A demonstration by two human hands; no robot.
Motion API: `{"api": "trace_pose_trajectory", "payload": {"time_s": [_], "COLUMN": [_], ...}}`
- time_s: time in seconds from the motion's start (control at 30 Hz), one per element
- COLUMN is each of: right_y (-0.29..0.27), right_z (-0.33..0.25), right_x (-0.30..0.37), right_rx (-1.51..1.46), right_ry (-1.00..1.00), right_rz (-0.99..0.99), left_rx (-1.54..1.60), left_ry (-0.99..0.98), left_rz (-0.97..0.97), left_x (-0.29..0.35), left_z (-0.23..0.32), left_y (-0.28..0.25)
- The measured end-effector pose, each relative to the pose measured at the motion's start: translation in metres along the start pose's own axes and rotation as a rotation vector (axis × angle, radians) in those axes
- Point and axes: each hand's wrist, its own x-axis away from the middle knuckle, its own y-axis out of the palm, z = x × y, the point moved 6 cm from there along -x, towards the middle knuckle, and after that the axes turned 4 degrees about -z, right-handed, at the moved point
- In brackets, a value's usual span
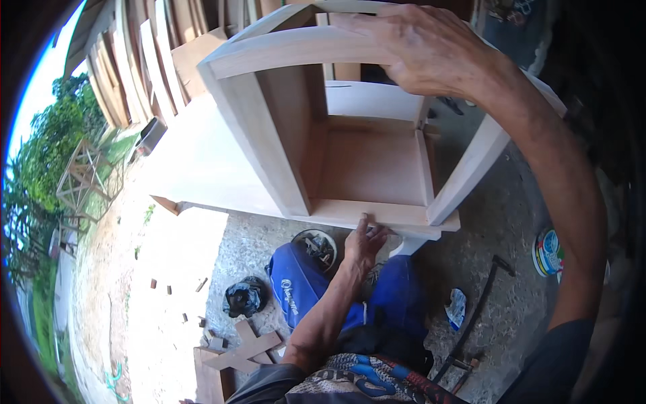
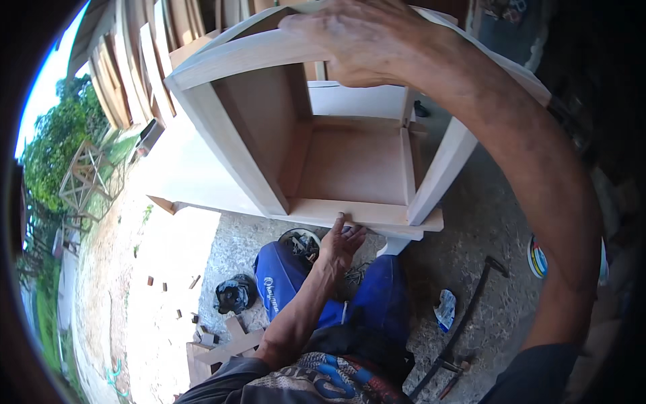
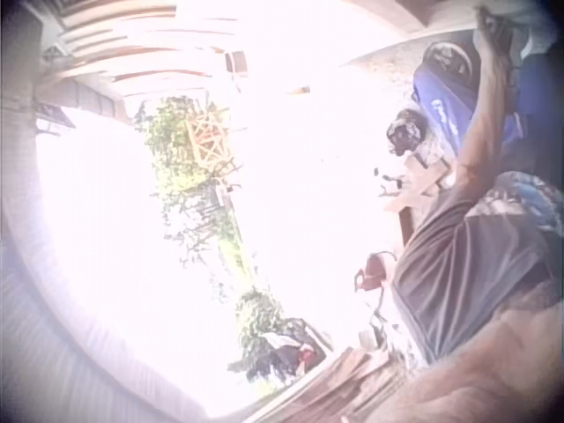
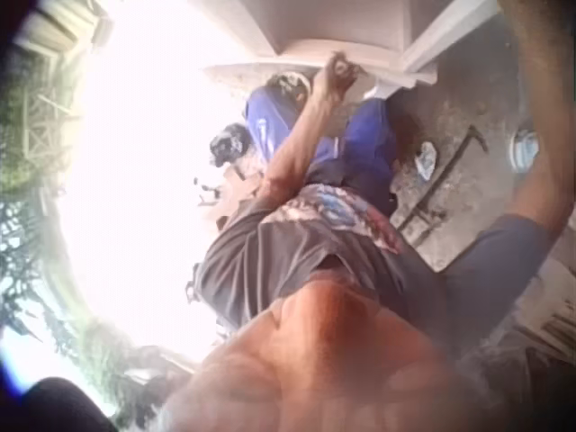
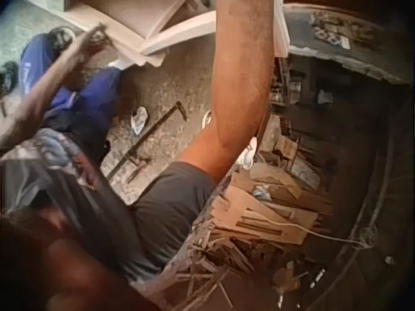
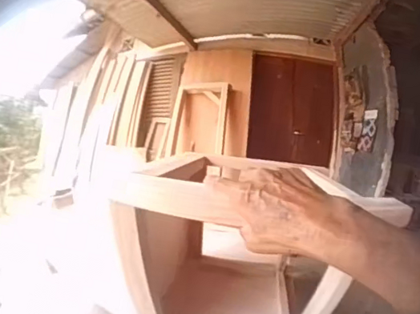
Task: The person assembles a small wooden cabinet or stool by fitting wooden pieces together and hammering nails to secure the joints. They work on the floor, repositioning the frame and attaching a top panel.
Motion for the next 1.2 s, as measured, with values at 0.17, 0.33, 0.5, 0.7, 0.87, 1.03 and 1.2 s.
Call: {"api": "trace_pose_trajectory", "payload": {"time_s": [0.17, 0.33, 0.5, 0.7, 0.87, 1.03, 1.2], "right_y": [0.017, 0.021, 0.017, -0.004, -0.035, -0.077, -0.138], "right_z": [0.005, 0.028, 0.049, -0.017, -0.037, -0.024, 0.027], "right_x": [-0.013, -0.009, 0.002, -0.008, 0.013, 0.064, 0.122], "right_rx": [-0.223, -0.177, -0.127, -0.226, -0.041, -0.003, 0.009], "right_ry": [-0.064, -0.128, -0.111, -0.165, -0.024, 0.075, 0.158], "right_rz": [-0.125, -0.212, -0.255, -0.082, -0.136, -0.189, 0.099], "left_rx": [-0.112, -0.061, -0.267, -0.616, -0.287, -0.091, -0.284], "left_ry": [0.015, 0.031, -0.091, -0.102, 0.011, 0.057, 0.214], "left_rz": [-0.02, -0.051, -0.007, -0.099, -0.156, -0.26, -0.327], "left_x": [0.006, -0.013, 0.009, -0.004, 0.003, 0.038, 0.047], "left_z": [-0.01, -0.03, -0.021, -0.001, -0.019, -0.047, -0.002], "left_y": [0.011, 0.01, 0.024, 0.015, 0.002, 0.032, 0.057]}}
